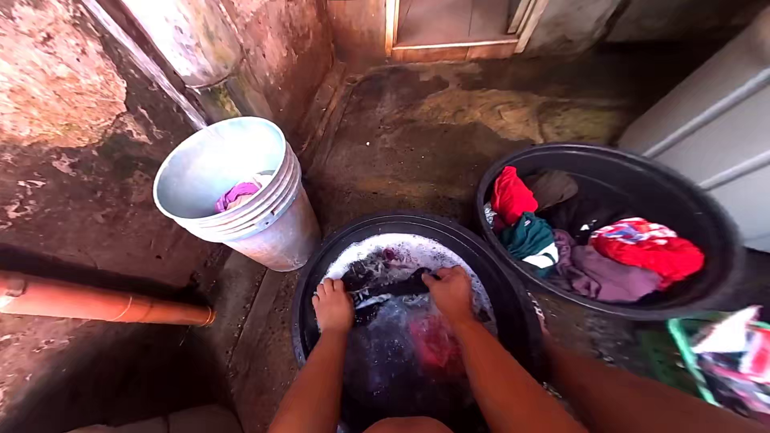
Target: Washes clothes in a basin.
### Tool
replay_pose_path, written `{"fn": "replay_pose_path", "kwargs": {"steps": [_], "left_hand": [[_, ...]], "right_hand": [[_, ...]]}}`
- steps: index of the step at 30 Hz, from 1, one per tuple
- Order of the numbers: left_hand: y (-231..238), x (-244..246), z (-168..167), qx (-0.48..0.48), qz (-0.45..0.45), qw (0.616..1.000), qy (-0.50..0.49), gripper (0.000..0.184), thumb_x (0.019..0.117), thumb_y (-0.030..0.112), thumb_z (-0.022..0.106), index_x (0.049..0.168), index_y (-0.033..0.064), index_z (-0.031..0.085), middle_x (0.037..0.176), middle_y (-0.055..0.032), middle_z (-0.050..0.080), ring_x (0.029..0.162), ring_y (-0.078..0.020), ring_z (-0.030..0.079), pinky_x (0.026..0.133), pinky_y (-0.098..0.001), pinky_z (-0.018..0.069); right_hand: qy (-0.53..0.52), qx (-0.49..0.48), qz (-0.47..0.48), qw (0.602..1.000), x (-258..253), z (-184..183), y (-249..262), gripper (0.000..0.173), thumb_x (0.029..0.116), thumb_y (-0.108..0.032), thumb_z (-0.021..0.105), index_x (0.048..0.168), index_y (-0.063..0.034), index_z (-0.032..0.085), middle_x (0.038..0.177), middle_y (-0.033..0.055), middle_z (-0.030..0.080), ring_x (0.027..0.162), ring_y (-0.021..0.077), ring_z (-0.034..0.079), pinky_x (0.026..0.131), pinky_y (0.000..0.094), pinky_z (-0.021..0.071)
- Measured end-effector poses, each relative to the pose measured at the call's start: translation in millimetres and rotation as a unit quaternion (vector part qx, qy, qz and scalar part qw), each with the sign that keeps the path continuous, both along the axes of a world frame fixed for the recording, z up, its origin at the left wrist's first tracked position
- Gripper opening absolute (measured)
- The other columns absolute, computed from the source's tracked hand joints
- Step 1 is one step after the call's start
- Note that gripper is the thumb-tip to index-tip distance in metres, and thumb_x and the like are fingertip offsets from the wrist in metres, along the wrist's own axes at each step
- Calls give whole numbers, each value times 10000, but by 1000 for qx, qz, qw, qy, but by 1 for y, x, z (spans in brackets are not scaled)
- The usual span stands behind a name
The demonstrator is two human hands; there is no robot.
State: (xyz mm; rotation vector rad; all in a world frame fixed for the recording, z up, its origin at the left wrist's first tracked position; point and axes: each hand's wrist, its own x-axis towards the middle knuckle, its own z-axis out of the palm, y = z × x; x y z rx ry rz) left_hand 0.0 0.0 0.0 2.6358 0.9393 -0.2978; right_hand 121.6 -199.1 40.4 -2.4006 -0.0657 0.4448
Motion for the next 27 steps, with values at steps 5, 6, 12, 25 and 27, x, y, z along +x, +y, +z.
{"fn": "replay_pose_path", "kwargs": {"steps": [5, 6, 12, 25, 27], "left_hand": [[-59, -33, -36, -66, -196, 971, 119, 802, 954, 274, 570, 1631, 447, 176, 1742, -13, -6, 1566, -461, -60, 1065, -841, 211], [-64, -41, -40, -71, -208, 964, 153, 837, 941, 278, 591, 1637, 434, 153, 1740, -1, -52, 1569, -444, -77, 1060, -797, 288], [-56, -65, -35, -180, -177, 920, 301, 657, 996, 325, 598, 1578, 105, 385, 1696, -127, 226, 1540, -395, 245, 1167, -618, 342], [-42, 6, 77, -498, 324, 728, -343, 540, 876, -129, 600, 1390, -20, 473, 1147, -194, 629, 978, -241, 641, 833, -406, 559], [-44, 14, 122, -562, 271, 697, -354, 556, 878, -152, 610, 1388, 16, 463, 1137, -156, 639, 967, -219, 656, 840, -392, 570]], "right_hand": [[127, -166, 325, 922, -58, -59, 2, 478, 943, -289, 667, 1361, -62, 622, 1474, 216, 532, 1422, 414, 435, 1156, 635, 345], [149, -186, 345, 908, -74, -66, -3, 516, 934, -286, 663, 1406, -90, 590, 1484, 219, 518, 1423, 428, 422, 1143, 662, 332], [254, -278, 376, 846, -106, -56, 1, 560, 976, -249, 617, 1466, 4, 514, 1569, 308, 376, 1485, 484, 300, 1165, 704, 244], [141, 99, 149, 974, 8, 123, 34, 703, 883, -22, 724, 1491, -138, 391, 1085, 233, 687, 939, 390, 677, 798, 581, 547], [166, 27, 210, 963, 8, 105, 40, 1045, 813, -18, 788, 1627, -262, 180, 1288, 273, 625, 1112, 448, 645, 914, 633, 520]]}}
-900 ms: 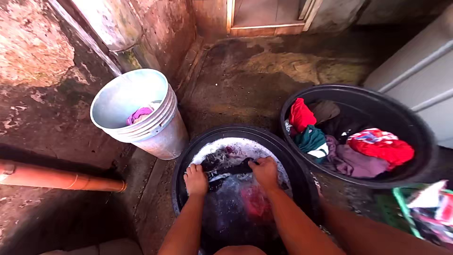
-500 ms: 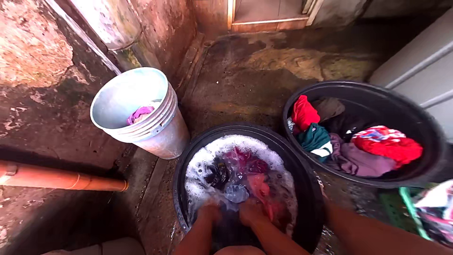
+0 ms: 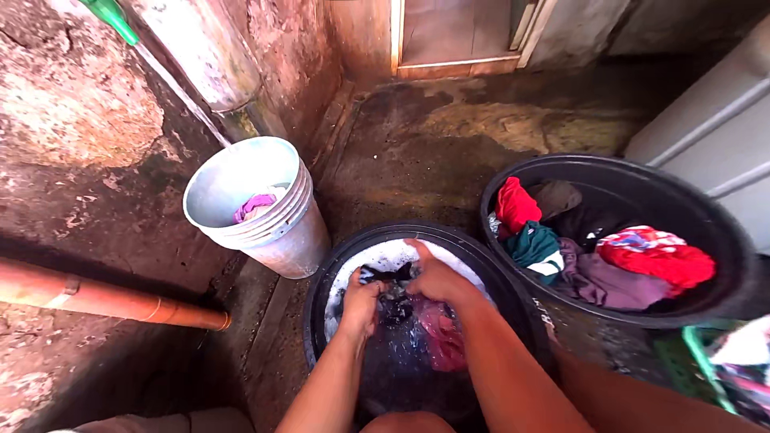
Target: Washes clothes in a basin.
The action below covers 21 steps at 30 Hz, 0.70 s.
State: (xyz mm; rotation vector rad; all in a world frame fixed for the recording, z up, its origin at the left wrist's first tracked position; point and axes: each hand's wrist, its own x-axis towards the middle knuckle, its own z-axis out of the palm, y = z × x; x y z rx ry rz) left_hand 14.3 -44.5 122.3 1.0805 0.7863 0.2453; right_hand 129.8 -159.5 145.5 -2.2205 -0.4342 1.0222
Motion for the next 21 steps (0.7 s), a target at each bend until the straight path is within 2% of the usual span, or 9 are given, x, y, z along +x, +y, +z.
{"fn": "replay_pose_path", "kwargs": {"steps": [2, 6, 10, 12, 15, 17, 18, 19, 21], "left_hand": [[-1, 1, 34, -29, -47, 995, -80, 478, 913, -111, 638, 1347, 44, 511, 1130, -114, 662, 970, -197, 667, 872, -382, 573], [24, -2, 30, -139, 14, 960, -245, 278, 1023, 302, 598, 1228, 117, 627, 1127, -60, 717, 1010, -170, 701, 897, -360, 592], [16, 8, 16, -241, 142, 940, -194, 645, 1009, 710, 263, 1111, 187, 627, 968, -33, 702, 902, -183, 695, 757, -415, 593], [7, 10, 24, -267, 149, 925, -227, 696, 1013, 698, 144, 1086, 208, 632, 941, -12, 708, 879, -151, 696, 724, -379, 593], [31, 19, 22, -274, 71, 869, -405, 545, 1036, 608, 350, 1139, 210, 708, 1162, -15, 742, 1120, -171, 699, 945, -370, 581], [54, 27, 29, -228, -31, 847, -479, 255, 942, 370, 642, 1069, 173, 743, 1190, -58, 724, 1157, -226, 680, 1006, -410, 554], [63, 30, 40, -188, -92, 843, -496, 204, 885, 276, 728, 1061, 177, 757, 1194, -71, 730, 1140, -233, 694, 994, -408, 567], [69, 33, 53, -152, -155, 833, -508, 200, 864, 197, 745, 1063, 175, 755, 1195, -93, 732, 1122, -248, 704, 981, -412, 575], [72, 34, 82, -80, -265, 822, -497, 216, 865, 122, 735, 1069, 191, 745, 1199, -105, 733, 1089, -250, 720, 948, -399, 593]], "right_hand": [[7, 40, 14, 999, -8, -14, 11, 1051, 786, -22, 847, 1621, -247, 250, 1396, 285, 547, 1219, 445, 592, 997, 627, 487], [-64, 200, -98, 973, -26, 4, 29, 632, 738, 33, 857, 1299, -19, 573, 1140, 234, 681, 1065, 378, 670, 910, 607, 537], [-131, 262, -85, 952, -56, 47, 53, 496, 791, -7, 819, 1236, -30, 602, 1072, 200, 692, 995, 341, 685, 841, 580, 562], [-167, 276, -49, 945, -64, 46, 60, 521, 772, -11, 835, 1242, -43, 610, 1270, 180, 624, 1201, 350, 590, 1000, 605, 475], [-87, 414, -44, 905, -57, 30, 47, 723, 665, -49, 877, 1318, -12, 568, 1629, 135, 303, 1468, 315, 340, 1122, 569, 383], [139, 546, -81, 822, -55, 26, 37, 867, 735, -181, 849, 1446, -156, 354, 1524, -16, 439, 1347, 141, 494, 1035, 409, 502], [246, 583, -80, 770, -54, 26, 33, 937, 762, -329, 873, 1492, -260, 290, 1449, -19, 512, 1274, 151, 565, 1000, 410, 534], [329, 590, -76, 734, -54, 29, 29, 966, 720, -448, 910, 1487, -319, 337, 1364, 8, 602, 1200, 201, 636, 963, 441, 572], [411, 568, -26, 713, -52, 37, 24, 844, 660, -460, 948, 1356, -243, 523, 1216, 67, 694, 1084, 274, 707, 895, 485, 620]]}}
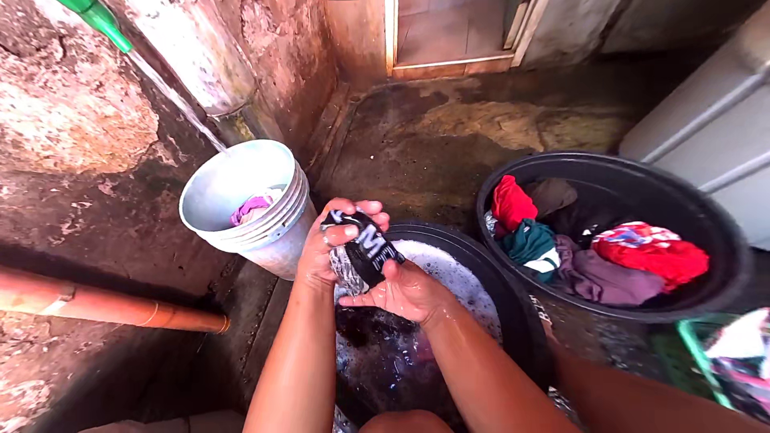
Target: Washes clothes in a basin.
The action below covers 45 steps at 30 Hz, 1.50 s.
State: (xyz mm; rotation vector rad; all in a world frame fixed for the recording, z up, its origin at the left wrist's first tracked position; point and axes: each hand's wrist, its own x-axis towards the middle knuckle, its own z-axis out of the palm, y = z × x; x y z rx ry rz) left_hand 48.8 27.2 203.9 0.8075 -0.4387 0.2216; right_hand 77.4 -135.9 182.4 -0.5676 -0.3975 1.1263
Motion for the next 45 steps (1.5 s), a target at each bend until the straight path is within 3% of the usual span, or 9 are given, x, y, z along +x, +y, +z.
{"fn": "replay_pose_path", "kwargs": {"steps": [5, 12, 20, 24, 26, 30, 36, 40, 45], "left_hand": [[-13, -1, 40, 209, -30, 974, 80, 167, 861, 306, 803, 966, 208, 718, 832, 17, 721, 743, -100, 695, 687, -270, 594], [-41, -1, 57, 539, 125, 798, 238, 291, 1012, 265, 604, 787, 87, 654, 633, 47, 565, 581, -29, 543, 569, -230, 466], [-7, -2, 84, 784, 364, 502, -43, 582, 1027, 507, 498, 712, 29, 607, 657, -133, 600, 640, -320, 644, 545, -522, 491], [70, 11, 122, 800, 477, 344, 120, 569, 928, 622, 610, 1142, 106, 719, 1288, -201, 633, 1284, -435, 530, 1090, -713, 255], [91, 9, 121, 767, 468, 382, 213, 601, 926, 571, 661, 1364, 162, 633, 1545, -180, 444, 1482, -438, 307, 1155, -760, 43], [68, 1, 46, 695, 338, 571, 278, 447, 1015, 374, 621, 1348, 76, 638, 1401, -192, 585, 1345, -352, 523, 1128, -609, 384], [5, -43, -153, 503, 85, 714, 480, 516, 1118, 373, 378, 1473, 25, 515, 1494, -195, 533, 1403, -310, 493, 1188, -510, 362], [-33, -73, -196, 281, 159, 753, 574, 575, 1140, 372, 186, 1512, 5, 426, 1486, -200, 523, 1360, -260, 517, 1130, -456, 427], [-58, -30, -125, 177, 273, 808, 491, 434, 1087, 390, 473, 1202, 8, 644, 1058, -160, 696, 968, -243, 680, 864, -461, 572]], "right_hand": [[-98, -78, 67, 990, 7, 16, -9, 230, 788, -94, 755, 994, -143, 667, 824, 14, 729, 663, 84, 687, 598, 213, 579], [-196, -288, 9, 937, -9, 13, 2, 264, 821, 84, 726, 995, -74, 607, 700, -19, 608, 491, 15, 471, 455, 161, 399], [-460, -300, -98, 830, 3, -8, 35, 599, 871, -114, 820, 1394, -19, 544, 1260, 177, 659, 1098, 263, 667, 946, 438, 557], [-500, -485, 119, 708, 7, -112, 19, 562, 1011, -264, 647, 1499, -38, 484, 1459, 228, 552, 1358, 380, 533, 1139, 571, 414], [-510, -561, 217, 615, -15, -164, -10, 594, 1010, -326, 620, 1512, -46, 469, 1514, 250, 489, 1416, 424, 456, 1152, 637, 360], [-476, -600, 309, 564, -51, -201, -52, 538, 1019, -234, 568, 1517, -58, 466, 1507, 235, 510, 1406, 428, 470, 1144, 672, 330], [-476, -448, 167, 738, -4, -84, 4, 378, 1049, -281, 584, 1253, 26, 672, 1305, 259, 632, 1269, 373, 574, 1106, 565, 409], [-351, -284, -62, 890, 16, 12, 5, 132, 979, -104, 627, 896, -24, 691, 786, 38, 635, 726, 98, 581, 692, 319, 500], [-108, -360, -199, 905, 51, -4, -22, 493, 1039, -437, 554, 1490, -276, 435, 1226, 112, 609, 1019, 284, 627, 771, 498, 551]]}}
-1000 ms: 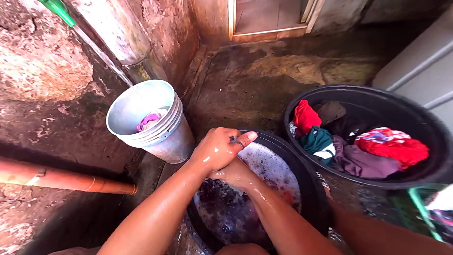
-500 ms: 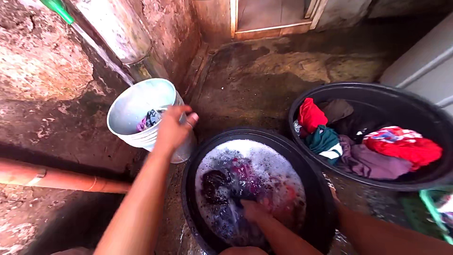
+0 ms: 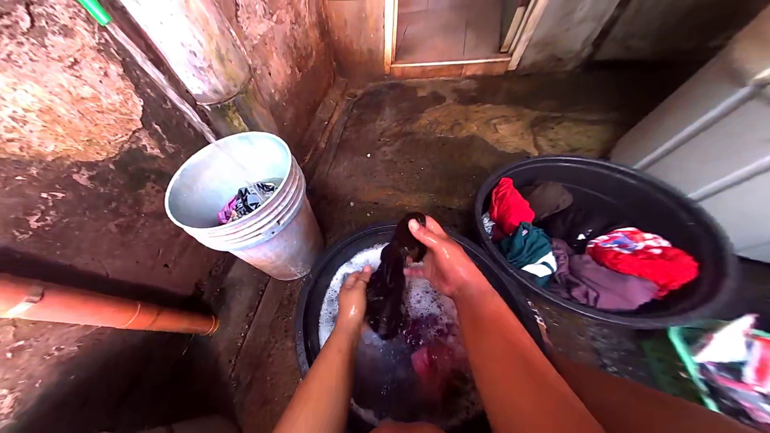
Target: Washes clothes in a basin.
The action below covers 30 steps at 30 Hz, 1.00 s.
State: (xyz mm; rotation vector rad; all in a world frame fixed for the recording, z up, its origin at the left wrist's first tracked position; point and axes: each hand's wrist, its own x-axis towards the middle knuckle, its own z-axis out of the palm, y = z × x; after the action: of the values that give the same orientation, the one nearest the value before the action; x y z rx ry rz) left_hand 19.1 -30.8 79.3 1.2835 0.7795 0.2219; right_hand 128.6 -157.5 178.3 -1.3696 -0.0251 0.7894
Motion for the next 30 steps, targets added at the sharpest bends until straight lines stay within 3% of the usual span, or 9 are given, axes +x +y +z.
{"fn": "replay_pose_path", "kwargs": {"steps": [2, 7, 11, 15, 18, 21, 25, 27, 30], "left_hand": [[-26, 7, 41, 77, -51, 991, -93, 212, 1020, 224, 601, 1022, 21, 661, 932, -86, 674, 859, -167, 659, 795, -398, 569], [-50, 6, 33, 453, -154, 856, -195, 349, 989, 364, 623, 880, 49, 726, 919, -83, 706, 868, -198, 700, 744, -426, 598], [29, -3, 2, 520, -189, 813, 181, 432, 1074, 437, 463, 1219, 122, 721, 1273, -159, 666, 1136, -350, 669, 922, -587, 550], [57, -28, -51, 524, -209, 753, 338, 398, 1052, 443, 501, 1259, 188, 726, 1444, -193, 551, 1309, -423, 537, 1001, -633, 465], [20, -45, -87, 501, -323, 731, 333, 552, 1028, 411, 534, 1565, 333, 434, 1696, -120, 241, 1546, -438, 202, 1183, -719, 171], [-23, -64, -120, 441, -422, 708, 356, 828, 980, 548, 548, 1656, 369, 105, 1735, -89, 64, 1571, -458, -12, 1160, -783, -9], [-37, -85, -129, 341, -488, 695, 404, 905, 983, 333, 641, 1669, 232, 59, 1697, -186, 190, 1534, -479, 201, 1179, -681, 268], [-30, -86, -118, 283, -500, 704, 417, 741, 1003, 261, 637, 1616, 72, 266, 1590, -241, 394, 1467, -414, 391, 1193, -569, 334], [-20, -89, -115, 286, -550, 650, 439, 530, 1009, 367, 599, 1402, 12, 579, 1443, -268, 548, 1378, -452, 479, 1122, -648, 372]], "right_hand": [[30, -71, 17, 997, 2, -32, 2, 663, 1024, -470, 582, 1586, -273, 292, 1368, 164, 575, 1166, 341, 602, 886, 568, 528], [52, 56, -57, 995, -35, -78, 10, 273, 1102, -277, 430, 1207, -110, 620, 958, -25, 705, 838, -14, 659, 744, 177, 557], [-9, -92, -73, 993, -33, -61, 12, 462, 1040, -429, 574, 1319, -65, 623, 1269, 161, 649, 1167, 282, 608, 981, 544, 489], [-218, -230, -26, 948, -15, -94, -2, 264, 1034, -265, 617, 1018, -10, 687, 881, 161, 651, 829, 282, 625, 761, 511, 501], [-184, -411, 256, 856, -29, -134, -10, 446, 1082, -328, 464, 1446, -86, 552, 1364, 224, 621, 1306, 389, 573, 1106, 611, 417], [-143, -483, 421, 755, -72, -177, -22, 492, 1051, -352, 491, 1520, -206, 485, 1466, 210, 558, 1390, 432, 487, 1116, 687, 360], [-145, -458, 506, 717, -104, -201, -36, 513, 1040, -313, 561, 1524, -162, 484, 1569, 173, 462, 1513, 418, 297, 1208, 690, 169], [-153, -425, 537, 712, -90, -183, -22, 475, 1045, -285, 571, 1453, -43, 543, 1514, 230, 501, 1458, 421, 398, 1187, 653, 273], [-113, -299, 406, 856, -49, -117, 1, 349, 1005, -185, 634, 1255, 58, 632, 1292, 260, 618, 1236, 355, 580, 1077, 538, 433]]}}
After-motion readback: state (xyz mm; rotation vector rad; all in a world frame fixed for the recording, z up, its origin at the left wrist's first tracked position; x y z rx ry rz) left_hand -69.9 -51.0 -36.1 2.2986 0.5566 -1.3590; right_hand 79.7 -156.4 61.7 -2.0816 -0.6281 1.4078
